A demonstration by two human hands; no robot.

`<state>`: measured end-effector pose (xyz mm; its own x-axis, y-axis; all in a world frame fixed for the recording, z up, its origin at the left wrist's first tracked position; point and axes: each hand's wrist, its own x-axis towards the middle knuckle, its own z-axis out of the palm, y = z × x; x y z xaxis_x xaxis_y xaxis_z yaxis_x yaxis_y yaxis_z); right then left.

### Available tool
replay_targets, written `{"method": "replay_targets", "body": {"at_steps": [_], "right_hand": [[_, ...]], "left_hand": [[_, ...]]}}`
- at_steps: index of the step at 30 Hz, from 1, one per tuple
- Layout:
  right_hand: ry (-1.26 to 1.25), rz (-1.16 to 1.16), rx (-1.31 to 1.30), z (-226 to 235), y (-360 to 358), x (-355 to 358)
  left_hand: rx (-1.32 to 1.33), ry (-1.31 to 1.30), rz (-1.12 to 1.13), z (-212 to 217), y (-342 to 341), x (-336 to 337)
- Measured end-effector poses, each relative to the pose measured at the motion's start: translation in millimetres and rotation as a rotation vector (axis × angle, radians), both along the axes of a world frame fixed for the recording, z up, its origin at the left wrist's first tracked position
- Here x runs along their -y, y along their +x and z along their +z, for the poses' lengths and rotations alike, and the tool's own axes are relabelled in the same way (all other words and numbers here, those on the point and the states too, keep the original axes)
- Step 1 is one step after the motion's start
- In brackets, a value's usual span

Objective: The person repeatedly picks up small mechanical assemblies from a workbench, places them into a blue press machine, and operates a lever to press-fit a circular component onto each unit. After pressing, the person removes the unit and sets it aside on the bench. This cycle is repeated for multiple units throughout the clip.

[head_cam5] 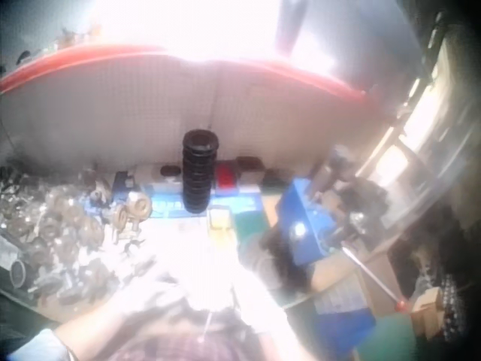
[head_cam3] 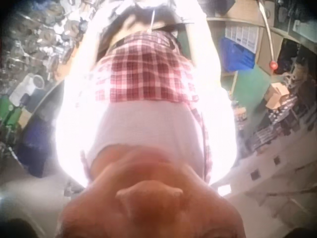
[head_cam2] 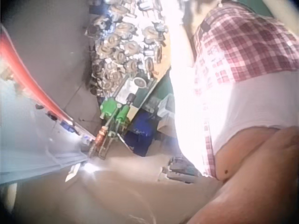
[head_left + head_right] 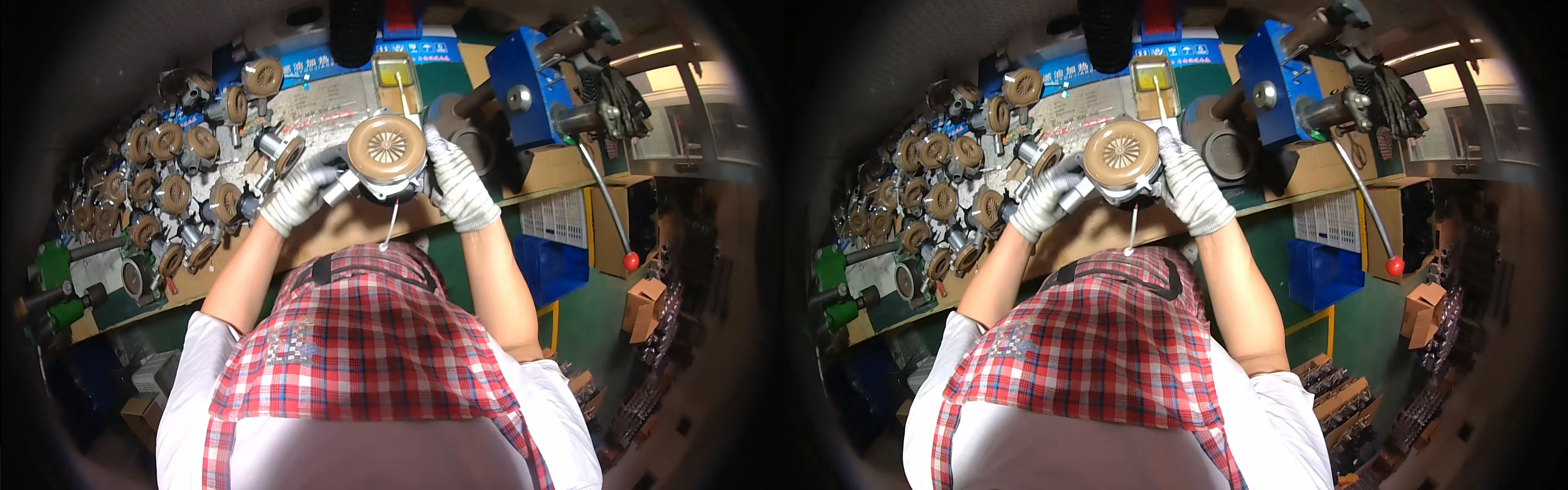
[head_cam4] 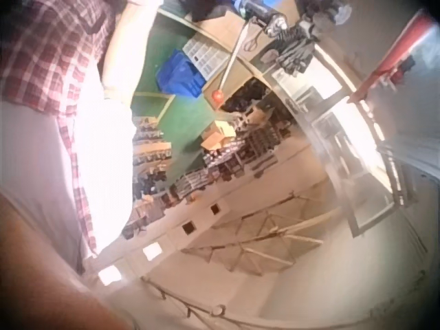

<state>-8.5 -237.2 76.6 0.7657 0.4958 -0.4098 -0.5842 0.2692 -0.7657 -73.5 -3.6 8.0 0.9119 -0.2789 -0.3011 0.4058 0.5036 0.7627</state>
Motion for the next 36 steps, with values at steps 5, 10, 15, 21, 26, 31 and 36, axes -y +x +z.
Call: {"method": "replay_targets", "body": {"at_steps": [5, 10, 15, 21, 26, 31, 36], "right_hand": [[0.048, -0.072, 0.278, 48, -36, -10], [-0.001, 0.195, 0.141, 92, -66, 4], [-0.094, 0.301, 0.184, 102, -79, 47], [-0.719, 0.026, 0.899, 85, -82, 117], [-1.087, 0.184, 1.372, 58, -74, 146], [-1.075, 0.243, 1.403, 37, -68, 161], [-0.840, 0.146, 1.376, -1, -59, 182]], "left_hand": [[0.571, 0.646, -0.022, 31, -12, 34], [0.304, 0.083, 0.198, -32, -16, 58], [0.264, 0.306, 0.049, 24, -22, 91], [0.236, 0.221, 0.144, 43, -24, 131], [0.248, 0.350, 0.063, 47, -23, 142], [0.094, 0.339, -0.016, 56, -17, 156], [-0.064, 0.362, -0.414, 70, 5, 176]]}}
